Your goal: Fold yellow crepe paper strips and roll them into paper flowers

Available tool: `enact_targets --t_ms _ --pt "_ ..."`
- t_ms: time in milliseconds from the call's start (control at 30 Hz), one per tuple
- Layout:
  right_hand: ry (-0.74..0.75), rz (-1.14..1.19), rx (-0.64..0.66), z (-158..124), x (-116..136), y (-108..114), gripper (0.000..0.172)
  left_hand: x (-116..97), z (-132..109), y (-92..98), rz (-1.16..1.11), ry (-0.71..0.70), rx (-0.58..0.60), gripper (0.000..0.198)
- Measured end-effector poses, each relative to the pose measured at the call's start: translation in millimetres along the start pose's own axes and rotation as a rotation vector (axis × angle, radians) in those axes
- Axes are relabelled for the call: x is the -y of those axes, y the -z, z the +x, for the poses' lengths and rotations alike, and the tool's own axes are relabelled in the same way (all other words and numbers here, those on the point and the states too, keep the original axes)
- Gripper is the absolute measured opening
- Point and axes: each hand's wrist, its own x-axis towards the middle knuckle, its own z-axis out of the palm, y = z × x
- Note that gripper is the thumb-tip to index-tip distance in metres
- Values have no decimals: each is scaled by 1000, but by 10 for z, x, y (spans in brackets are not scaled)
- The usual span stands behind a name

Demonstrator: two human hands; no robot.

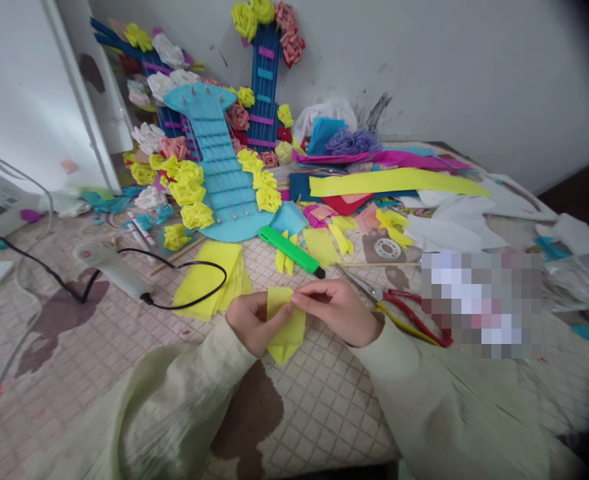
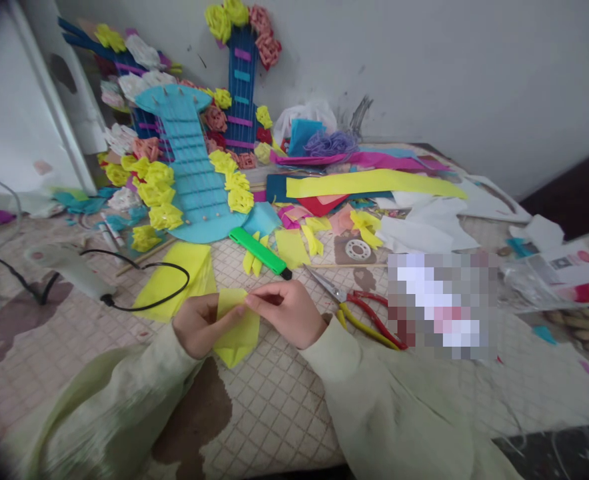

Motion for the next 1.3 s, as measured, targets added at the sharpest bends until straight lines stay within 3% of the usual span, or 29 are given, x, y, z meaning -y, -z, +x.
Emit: enact_targets --t_ms 167,367,500,767,933,1300 --pt "-122 107 27 10 3 7 18 34 24 18 -114 -146 -104 17" --pt "-171 188 29 16 0 12 16 57 33 24 -77 -281 -77 3" --pt "-185 212 24 14 16 10 12 49 24 30 -26 -329 -77 5" --pt "-181 217 32 11 59 16 13 3 7 42 -7 -345 -73 9" --pt "-162 208 33 10 45 8 15 60 26 14 -99 -266 -91 10" --pt "-77 117 40 -1 42 -2 15 54 0 -20 -166 -175 0 17"
